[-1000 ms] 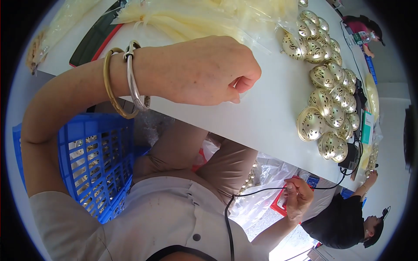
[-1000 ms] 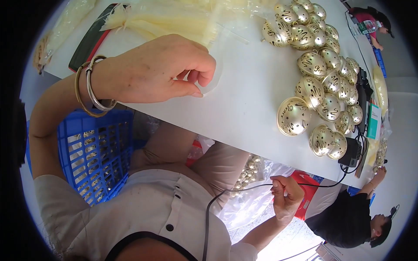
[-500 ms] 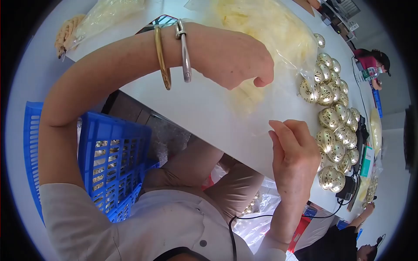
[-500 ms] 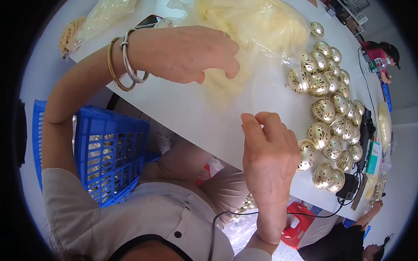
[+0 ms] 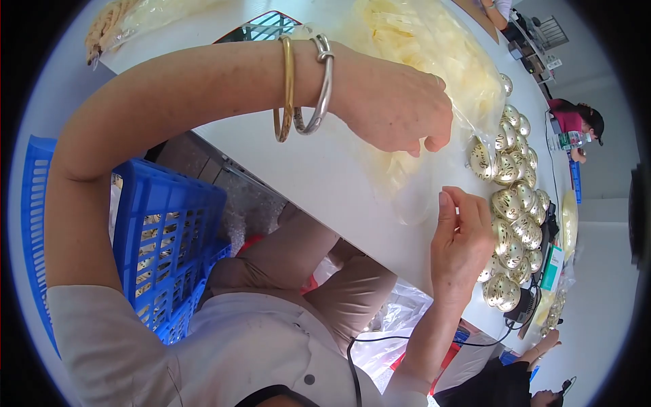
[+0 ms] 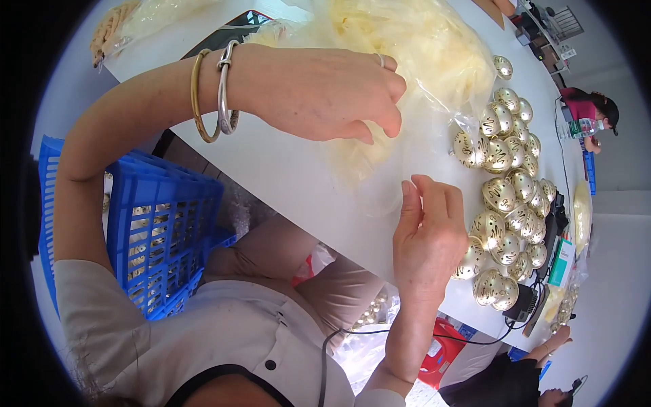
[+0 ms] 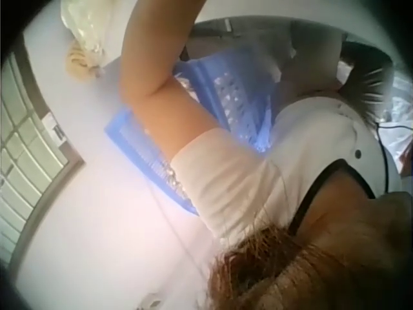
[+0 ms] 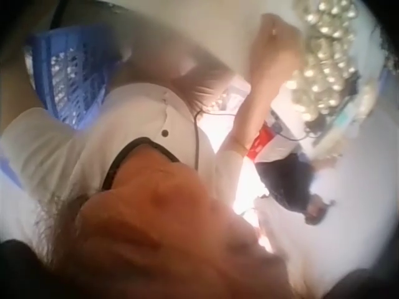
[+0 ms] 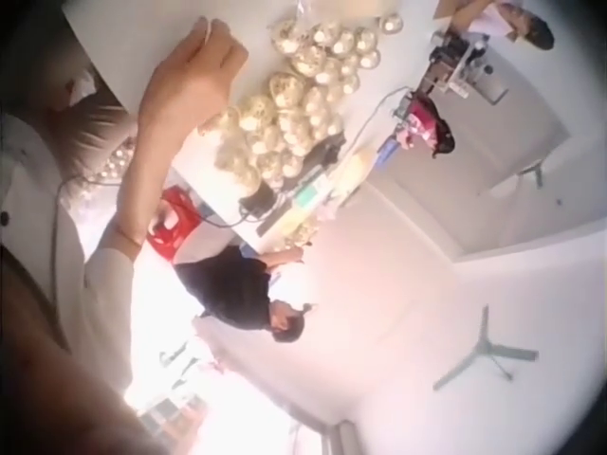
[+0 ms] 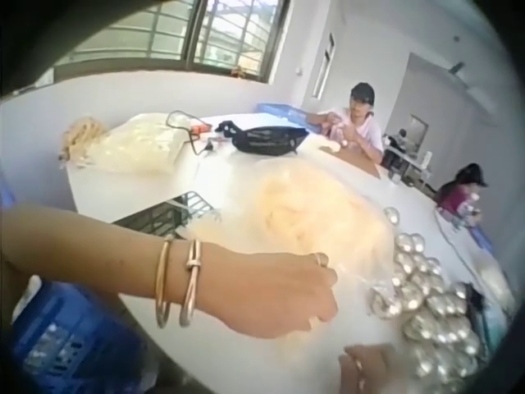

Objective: Manually stringing gold-colored decorative ornaments at a workstation.

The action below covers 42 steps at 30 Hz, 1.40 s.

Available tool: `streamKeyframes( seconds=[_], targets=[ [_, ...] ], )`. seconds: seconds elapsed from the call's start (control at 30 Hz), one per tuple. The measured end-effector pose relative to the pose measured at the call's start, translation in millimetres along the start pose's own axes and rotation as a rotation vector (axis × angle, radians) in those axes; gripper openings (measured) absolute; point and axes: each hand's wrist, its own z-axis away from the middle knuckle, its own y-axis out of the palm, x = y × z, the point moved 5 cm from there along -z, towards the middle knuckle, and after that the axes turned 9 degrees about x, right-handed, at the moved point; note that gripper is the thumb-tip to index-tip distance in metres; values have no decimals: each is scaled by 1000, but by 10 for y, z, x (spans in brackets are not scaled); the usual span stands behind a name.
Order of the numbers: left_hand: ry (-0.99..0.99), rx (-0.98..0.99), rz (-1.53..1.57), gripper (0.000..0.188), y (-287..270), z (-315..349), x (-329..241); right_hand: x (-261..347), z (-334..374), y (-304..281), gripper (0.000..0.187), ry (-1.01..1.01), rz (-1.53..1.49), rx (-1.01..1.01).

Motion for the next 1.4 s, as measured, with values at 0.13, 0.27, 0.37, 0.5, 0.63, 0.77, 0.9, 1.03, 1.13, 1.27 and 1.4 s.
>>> streamKeyframes(
  seconds=[0.13, 0.27, 0.37, 0.5, 0.63, 0.77, 0.9, 1.03, 1.13, 1.27, 1.4],
  targets=[
    [-15, -106, -28, 13, 45, -170, 56, -64, -293, 106, 13, 51, 259, 29],
    [48, -377, 40, 11, 63, -173, 50, -201, -286, 115, 13, 10, 83, -7],
    [144, -480, 122, 11, 30, -158, -10, -237, -149, 78, 13, 5, -331, -19],
    [239, -377, 393, 16, -74, -150, -153, -214, 38, 59, 11, 37, -945, 58],
    [100, -151, 766, 17, -39, -163, -166, -176, 93, 5, 11, 82, -1031, 114],
    [14, -167, 1002, 15, 37, -122, -176, -121, 119, -36, 23, 52, -947, -26],
    [-24, -148, 1186, 14, 106, -90, -173, -72, 156, -143, 33, -48, -617, -199],
    [-43, -123, 1271, 14, 141, -85, -156, -3, 212, -235, 33, -104, -265, -298],
    [-40, -116, 1236, 14, 125, -72, -187, 44, 223, -242, 26, -119, -195, -309],
    [-99, -60, 1227, 14, 153, -55, -237, 63, 272, -226, 26, -223, -160, -427],
    [-84, -55, 1362, 16, 201, -68, -286, 78, 360, -254, 21, -237, -88, -452]
  ],
)
